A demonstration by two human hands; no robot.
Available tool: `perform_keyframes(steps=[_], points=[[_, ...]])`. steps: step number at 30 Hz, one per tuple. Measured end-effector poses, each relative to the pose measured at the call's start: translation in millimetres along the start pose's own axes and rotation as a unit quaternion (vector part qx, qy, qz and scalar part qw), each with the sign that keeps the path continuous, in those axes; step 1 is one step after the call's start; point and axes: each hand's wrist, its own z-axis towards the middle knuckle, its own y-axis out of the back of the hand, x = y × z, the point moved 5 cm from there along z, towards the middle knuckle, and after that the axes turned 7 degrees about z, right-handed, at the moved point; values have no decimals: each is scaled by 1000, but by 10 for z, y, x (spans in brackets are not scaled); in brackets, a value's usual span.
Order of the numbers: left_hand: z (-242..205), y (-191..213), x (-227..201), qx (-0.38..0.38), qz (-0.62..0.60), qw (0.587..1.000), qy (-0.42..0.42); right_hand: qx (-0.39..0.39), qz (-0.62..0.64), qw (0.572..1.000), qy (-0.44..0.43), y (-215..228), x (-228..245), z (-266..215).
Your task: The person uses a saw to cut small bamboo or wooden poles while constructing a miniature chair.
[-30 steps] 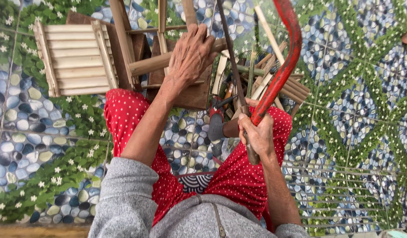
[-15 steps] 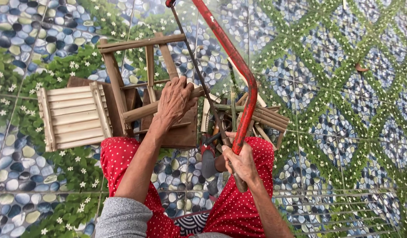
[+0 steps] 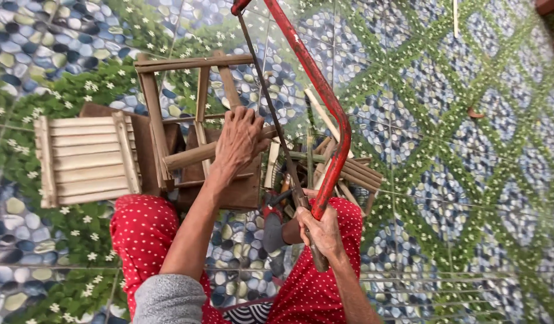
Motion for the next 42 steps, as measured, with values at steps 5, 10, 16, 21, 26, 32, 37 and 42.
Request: perform_keyframes(steps=[5, 10, 16, 21, 26, 32, 37, 42], points=[[-26, 114, 62, 23, 28, 999, -27, -5, -9, 1000, -1, -22, -158, 23], [-119, 42, 5, 31, 67, 996, -58, 13, -42, 999, -14, -134, 117, -31], [-180, 28, 39, -44, 46, 994, -86, 4, 5, 1000, -7, -16, -175, -38], [-179, -8, 76, -42, 129, 985, -102, 29, -33, 999, -4, -78, -109, -55], [-163, -13, 61, -26, 126, 987, -101, 10, -30, 999, -24, -89, -66, -67], [-174, -68, 70, -22, 105, 988, -114, 36, 66, 996, -43, -2, 11, -97], [-198, 50, 46, -33, 78, 989, -117, 37, 66, 996, -44, -45, 47, -119], [-186, -19, 73, -26, 73, 992, -104, 38, 27, 999, -5, -50, 58, -109]])
